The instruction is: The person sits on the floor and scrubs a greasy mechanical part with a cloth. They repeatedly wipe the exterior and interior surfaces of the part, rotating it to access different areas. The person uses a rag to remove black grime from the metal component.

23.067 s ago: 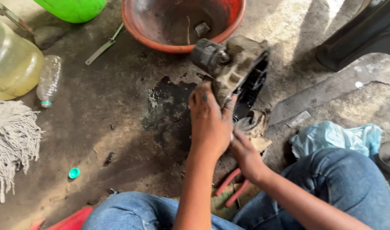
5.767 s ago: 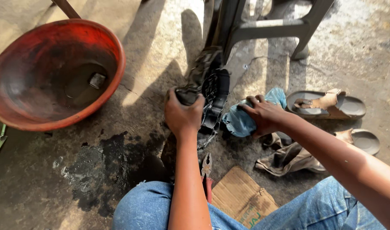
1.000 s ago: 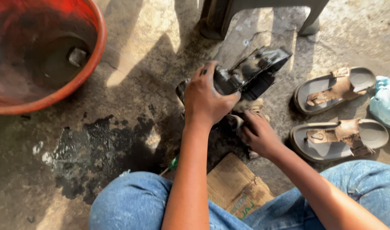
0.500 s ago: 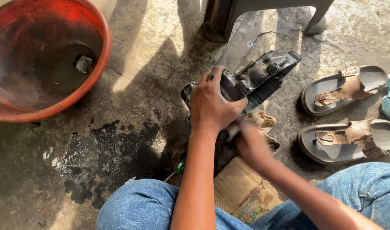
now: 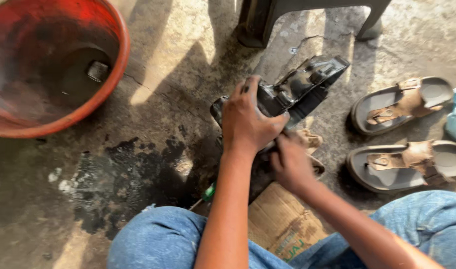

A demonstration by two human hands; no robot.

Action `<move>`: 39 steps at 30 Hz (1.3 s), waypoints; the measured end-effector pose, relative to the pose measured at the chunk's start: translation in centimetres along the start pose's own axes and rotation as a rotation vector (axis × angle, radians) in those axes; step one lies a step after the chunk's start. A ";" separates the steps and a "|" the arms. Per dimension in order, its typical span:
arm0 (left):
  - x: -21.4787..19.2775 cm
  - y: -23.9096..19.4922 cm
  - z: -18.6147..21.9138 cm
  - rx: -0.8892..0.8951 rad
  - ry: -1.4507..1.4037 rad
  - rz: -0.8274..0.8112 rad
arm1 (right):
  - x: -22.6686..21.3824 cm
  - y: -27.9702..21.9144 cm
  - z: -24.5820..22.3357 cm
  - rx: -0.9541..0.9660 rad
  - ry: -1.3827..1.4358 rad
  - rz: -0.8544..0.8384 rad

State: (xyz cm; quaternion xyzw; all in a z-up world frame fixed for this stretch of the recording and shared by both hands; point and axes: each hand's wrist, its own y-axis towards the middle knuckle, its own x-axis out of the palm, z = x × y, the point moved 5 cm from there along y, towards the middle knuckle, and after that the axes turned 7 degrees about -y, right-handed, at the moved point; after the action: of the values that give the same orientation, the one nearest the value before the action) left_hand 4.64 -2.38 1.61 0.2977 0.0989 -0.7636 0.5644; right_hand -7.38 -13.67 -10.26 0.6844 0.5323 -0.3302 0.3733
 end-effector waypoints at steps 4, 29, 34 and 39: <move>0.0 -0.1 0.0 0.010 -0.019 0.009 | 0.2 0.4 -1.0 -0.024 -0.202 -0.054; -0.2 -0.3 0.4 0.040 -0.007 0.067 | -1.0 1.7 4.3 -0.203 -0.221 0.116; 0.1 -0.4 0.1 -0.142 -0.040 -0.062 | 2.1 -1.2 2.3 -0.192 -0.162 -0.091; 0.1 -0.4 0.1 0.039 -0.001 0.032 | 0.2 -1.9 6.5 0.909 0.851 -0.065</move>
State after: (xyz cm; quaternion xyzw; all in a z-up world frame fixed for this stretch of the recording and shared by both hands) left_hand 4.24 -2.38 1.58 0.3099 0.0790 -0.7562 0.5709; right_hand -9.55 -18.89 -14.07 0.8297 0.4613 -0.2333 -0.2104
